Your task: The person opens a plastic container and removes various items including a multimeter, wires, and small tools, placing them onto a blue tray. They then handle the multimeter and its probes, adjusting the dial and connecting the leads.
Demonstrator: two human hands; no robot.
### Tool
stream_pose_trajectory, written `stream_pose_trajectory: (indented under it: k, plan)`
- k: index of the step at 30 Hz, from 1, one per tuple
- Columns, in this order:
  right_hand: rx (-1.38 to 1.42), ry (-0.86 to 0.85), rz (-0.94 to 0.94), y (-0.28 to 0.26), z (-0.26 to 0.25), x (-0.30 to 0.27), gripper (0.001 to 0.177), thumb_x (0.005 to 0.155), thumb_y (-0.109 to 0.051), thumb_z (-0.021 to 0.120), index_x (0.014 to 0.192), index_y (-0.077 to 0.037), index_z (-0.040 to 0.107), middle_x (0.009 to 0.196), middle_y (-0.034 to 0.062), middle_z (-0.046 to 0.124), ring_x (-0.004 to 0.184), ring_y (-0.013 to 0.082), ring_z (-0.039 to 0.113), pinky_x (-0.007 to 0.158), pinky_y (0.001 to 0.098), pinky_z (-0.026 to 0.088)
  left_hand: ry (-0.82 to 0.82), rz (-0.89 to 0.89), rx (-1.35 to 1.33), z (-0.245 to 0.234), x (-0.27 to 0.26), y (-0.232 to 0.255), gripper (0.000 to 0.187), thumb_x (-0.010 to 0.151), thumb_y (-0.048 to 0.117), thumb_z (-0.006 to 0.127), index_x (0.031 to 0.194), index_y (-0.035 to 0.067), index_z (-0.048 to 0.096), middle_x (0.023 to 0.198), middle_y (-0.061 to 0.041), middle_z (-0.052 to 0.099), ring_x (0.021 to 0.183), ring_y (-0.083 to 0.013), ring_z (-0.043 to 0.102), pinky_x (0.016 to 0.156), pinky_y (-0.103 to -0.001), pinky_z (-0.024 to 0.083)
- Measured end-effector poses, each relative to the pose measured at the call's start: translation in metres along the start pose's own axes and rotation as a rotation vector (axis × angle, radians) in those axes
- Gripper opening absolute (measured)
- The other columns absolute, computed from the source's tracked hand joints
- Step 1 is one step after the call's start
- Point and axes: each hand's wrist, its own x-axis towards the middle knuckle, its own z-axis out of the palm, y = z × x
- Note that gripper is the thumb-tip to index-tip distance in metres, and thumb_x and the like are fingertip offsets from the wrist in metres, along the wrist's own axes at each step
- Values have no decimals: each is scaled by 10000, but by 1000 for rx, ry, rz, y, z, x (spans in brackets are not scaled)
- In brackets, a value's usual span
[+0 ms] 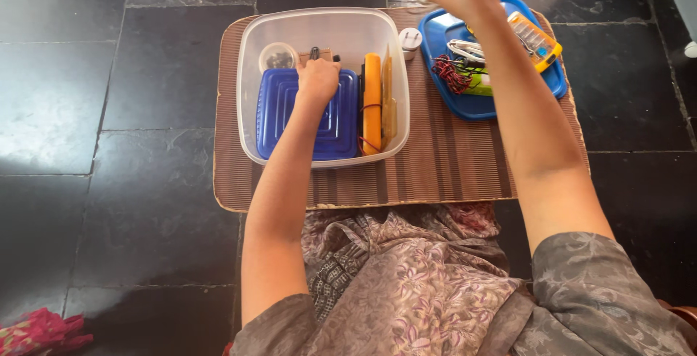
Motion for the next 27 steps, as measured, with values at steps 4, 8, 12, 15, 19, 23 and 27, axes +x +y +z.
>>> stream_pose_trajectory:
  k: [4, 8, 12, 15, 19, 23, 27]
  plan:
    - [-213, -55, 116, 25, 7, -23, 559, 741, -506, 895, 1224, -272, 742, 963, 102, 785, 876, 296, 714, 711, 423, 531, -19, -8, -9, -5, -4, 3, 312, 990, 100, 462, 1082, 172, 752, 1054, -151, 731, 1090, -372, 667, 1114, -653, 334]
    - [-23, -408, 225, 23, 26, -50, 617, 725, -563, 830, 1275, -321, 689, 1076, 91, 757, 932, 300, 732, 784, 423, 566, -16, -10, 6, -9, -6, 5, 307, 990, 107, 464, 1099, 169, 744, 1085, -141, 724, 1121, -375, 647, 1101, -650, 344]
    - [-89, -552, 229, 6, 51, -64, 606, 737, -589, 804, 1265, -316, 687, 1050, 113, 757, 966, 330, 726, 829, 455, 567, 0, -9, -9, -7, -8, 6, 316, 989, 95, 462, 1128, 168, 736, 1107, -142, 721, 1131, -385, 637, 1121, -655, 321]
    - [-153, -577, 161, -4, 60, -69, 574, 763, -566, 796, 1258, -293, 696, 1034, 125, 770, 987, 342, 723, 854, 467, 557, 14, 2, -9, -8, -9, 5, 308, 984, 101, 471, 1127, 163, 736, 1112, -141, 719, 1134, -391, 634, 1112, -653, 332]
    - [-175, -545, 117, -9, 62, -65, 530, 808, -516, 804, 1263, -272, 682, 1069, 120, 744, 1007, 346, 703, 834, 487, 543, 6, 2, -21, -11, -10, 5, 298, 969, 98, 479, 1106, 161, 736, 1107, -138, 719, 1137, -388, 631, 1107, -654, 333]
    - [-183, -296, 150, -20, 57, -49, 340, 912, -360, 746, 1213, -211, 690, 967, 137, 747, 885, 321, 722, 744, 470, 555, -6, 2, -17, -13, -10, 6, 281, 967, 95, 488, 1087, 156, 735, 1099, -136, 721, 1136, -389, 630, 1104, -654, 338]
    - [-176, 93, -142, -52, 59, -38, 113, 1027, -204, 692, 1070, -108, 734, 897, 115, 751, 807, 270, 738, 690, 410, 582, -6, -4, -12, -12, -10, 6, 269, 982, 109, 489, 1073, 155, 737, 1072, -134, 723, 1118, -382, 631, 1104, -648, 344]
